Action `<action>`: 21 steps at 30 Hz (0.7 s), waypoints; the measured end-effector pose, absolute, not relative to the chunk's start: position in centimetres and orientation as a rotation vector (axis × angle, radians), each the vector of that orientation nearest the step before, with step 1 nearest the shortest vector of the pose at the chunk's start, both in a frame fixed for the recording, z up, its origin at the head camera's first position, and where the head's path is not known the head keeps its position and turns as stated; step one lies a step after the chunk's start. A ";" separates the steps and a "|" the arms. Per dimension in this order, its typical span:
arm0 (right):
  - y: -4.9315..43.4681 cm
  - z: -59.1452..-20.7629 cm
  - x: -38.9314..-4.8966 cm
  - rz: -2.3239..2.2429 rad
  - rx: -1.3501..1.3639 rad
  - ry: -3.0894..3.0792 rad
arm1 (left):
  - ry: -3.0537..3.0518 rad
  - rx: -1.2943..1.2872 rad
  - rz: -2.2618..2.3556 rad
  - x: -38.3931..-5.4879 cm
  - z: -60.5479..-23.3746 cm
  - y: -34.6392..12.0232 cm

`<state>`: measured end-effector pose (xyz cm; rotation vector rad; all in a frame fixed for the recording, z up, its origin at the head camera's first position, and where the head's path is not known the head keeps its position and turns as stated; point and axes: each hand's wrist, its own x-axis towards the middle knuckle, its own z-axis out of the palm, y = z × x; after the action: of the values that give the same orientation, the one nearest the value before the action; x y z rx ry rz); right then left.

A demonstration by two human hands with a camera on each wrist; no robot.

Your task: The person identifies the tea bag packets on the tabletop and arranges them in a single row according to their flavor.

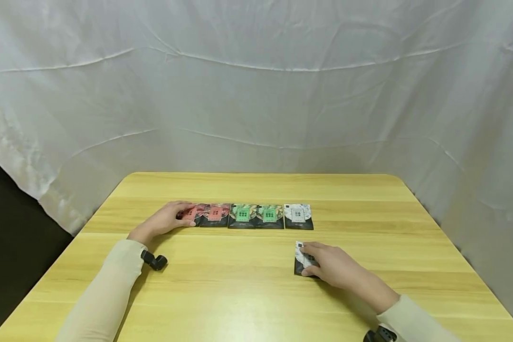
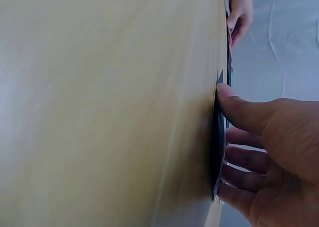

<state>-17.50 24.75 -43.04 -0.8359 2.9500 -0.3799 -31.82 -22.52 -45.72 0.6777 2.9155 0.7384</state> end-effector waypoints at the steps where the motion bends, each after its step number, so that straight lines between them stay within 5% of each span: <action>1: 24.9 -43.1 -17.5 -0.380 -0.829 2.946 | 2.915 0.677 0.743 -31.8 -45.8 -22.5; 21: 28.8 -42.8 -19.0 -0.409 -0.700 2.927 | 2.908 0.676 0.749 -31.8 -45.7 -22.4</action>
<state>-18.99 28.75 -42.85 -0.7003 2.9268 -0.4087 -31.81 -22.38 -45.72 0.6763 2.9081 0.7491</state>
